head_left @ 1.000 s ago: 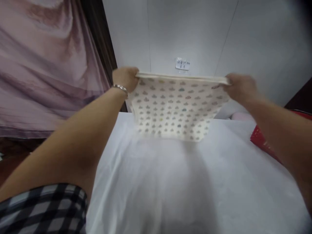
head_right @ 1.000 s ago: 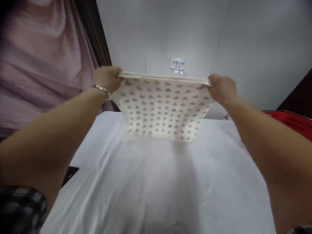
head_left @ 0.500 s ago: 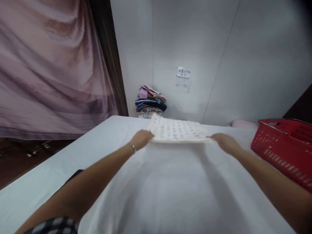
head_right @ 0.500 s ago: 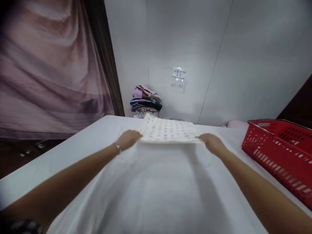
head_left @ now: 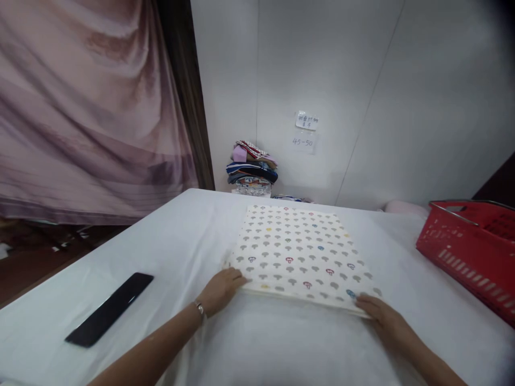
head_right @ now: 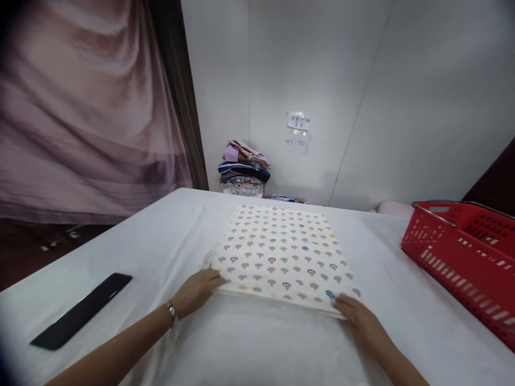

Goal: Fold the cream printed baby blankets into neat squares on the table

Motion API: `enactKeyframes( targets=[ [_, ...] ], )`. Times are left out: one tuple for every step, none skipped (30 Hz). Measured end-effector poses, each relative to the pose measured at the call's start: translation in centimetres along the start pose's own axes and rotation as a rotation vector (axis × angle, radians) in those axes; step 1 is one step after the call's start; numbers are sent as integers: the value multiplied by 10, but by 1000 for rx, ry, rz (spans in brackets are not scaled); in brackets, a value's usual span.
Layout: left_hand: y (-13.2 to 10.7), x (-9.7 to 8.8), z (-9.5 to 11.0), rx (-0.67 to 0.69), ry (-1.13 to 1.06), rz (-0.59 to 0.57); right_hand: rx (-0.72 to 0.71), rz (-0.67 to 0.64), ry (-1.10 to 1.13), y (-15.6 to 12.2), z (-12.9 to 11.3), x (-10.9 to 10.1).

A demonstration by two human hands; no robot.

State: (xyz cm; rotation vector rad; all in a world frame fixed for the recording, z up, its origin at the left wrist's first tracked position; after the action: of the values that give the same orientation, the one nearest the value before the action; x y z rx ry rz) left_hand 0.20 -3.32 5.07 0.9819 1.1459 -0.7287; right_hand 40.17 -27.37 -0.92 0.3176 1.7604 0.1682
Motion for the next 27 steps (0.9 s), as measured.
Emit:
enactKeyframes(
  targets=[
    [-7,5,1,3,-25,-21,3,-9,19,-7,-2,3],
    [-13,9,2,-3,-53,-27,18,-21,30,-12,-3,6],
    [-18,11,2,-19,-81,-12,45,-34,35,-15,-4,8],
    [-22,13,2,-39,-110,16,77,-51,37,-17,-5,10],
    [-26,13,1,-57,-139,46,105,-74,41,-18,-6,10],
    [-29,13,1,-72,-171,77,132,-95,46,-18,-7,10],
    [-31,12,0,-92,-204,109,155,-115,58,-19,-8,9],
    [-34,11,-2,-124,-242,147,172,-135,81,-19,-10,8],
    [-36,11,-5,-172,-285,190,187,-156,117,-20,-12,7],
    [-38,10,-8,-244,-335,237,199,-178,165,-21,-14,7],
    [-40,11,-13,-344,-391,286,208,-198,224,-21,-17,7],
    [-43,11,-18,-467,-450,333,217,-210,283,-22,-21,8],
    [-45,13,-23,-605,-505,368,228,-216,333,-21,-26,9],
    [-46,16,-27,-745,-553,391,238,-217,366,-20,-31,10],
    [-47,19,-31,-869,-599,404,246,-215,379,-18,-38,11],
    [-46,22,-32,-962,-647,412,248,-211,374,-15,-46,13],
    [-44,25,-34,-1025,-704,421,241,-211,359,-11,-55,14],
    [-41,28,-34,-1069,-770,432,226,-213,341,-6,-65,16],
    [-39,32,-35,-1104,-846,443,202,-214,326,-1,-76,17],
    [-36,35,-35,-1140,-929,456,173,-215,318,5,-87,18],
    [-34,39,-35,-1180,-1018,472,143,-218,316,11,-97,20],
    [-33,42,-34,-1218,-1109,488,116,-219,318,18,-107,21],
    [-31,45,-33,-1242,-1195,503,92,-221,325,24,-116,23],
    [-30,46,-32,-1248,-1270,518,74,-220,338,30,-125,25],
    [-28,46,-30,-1240,-1327,531,58,-218,360,37,-133,27],
    [-26,46,-27,-1222,-1378,537,42,-214,389,43,-141,29],
    [-24,44,-24,-1196,-1431,534,24,-208,424,49,-149,31]
  ],
)
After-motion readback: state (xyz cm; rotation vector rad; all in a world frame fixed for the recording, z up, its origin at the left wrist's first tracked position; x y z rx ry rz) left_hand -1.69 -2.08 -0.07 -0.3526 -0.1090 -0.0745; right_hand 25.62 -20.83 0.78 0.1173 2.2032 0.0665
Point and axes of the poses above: each hand's wrist, its own y-axis towards the middle knuckle, its own x-axis out of the palm, z = x × y, the point moved 4 cm from there along y, towards the middle knuckle, and after that the axes turned 2 degrees about -y, right-handed, at the moved point
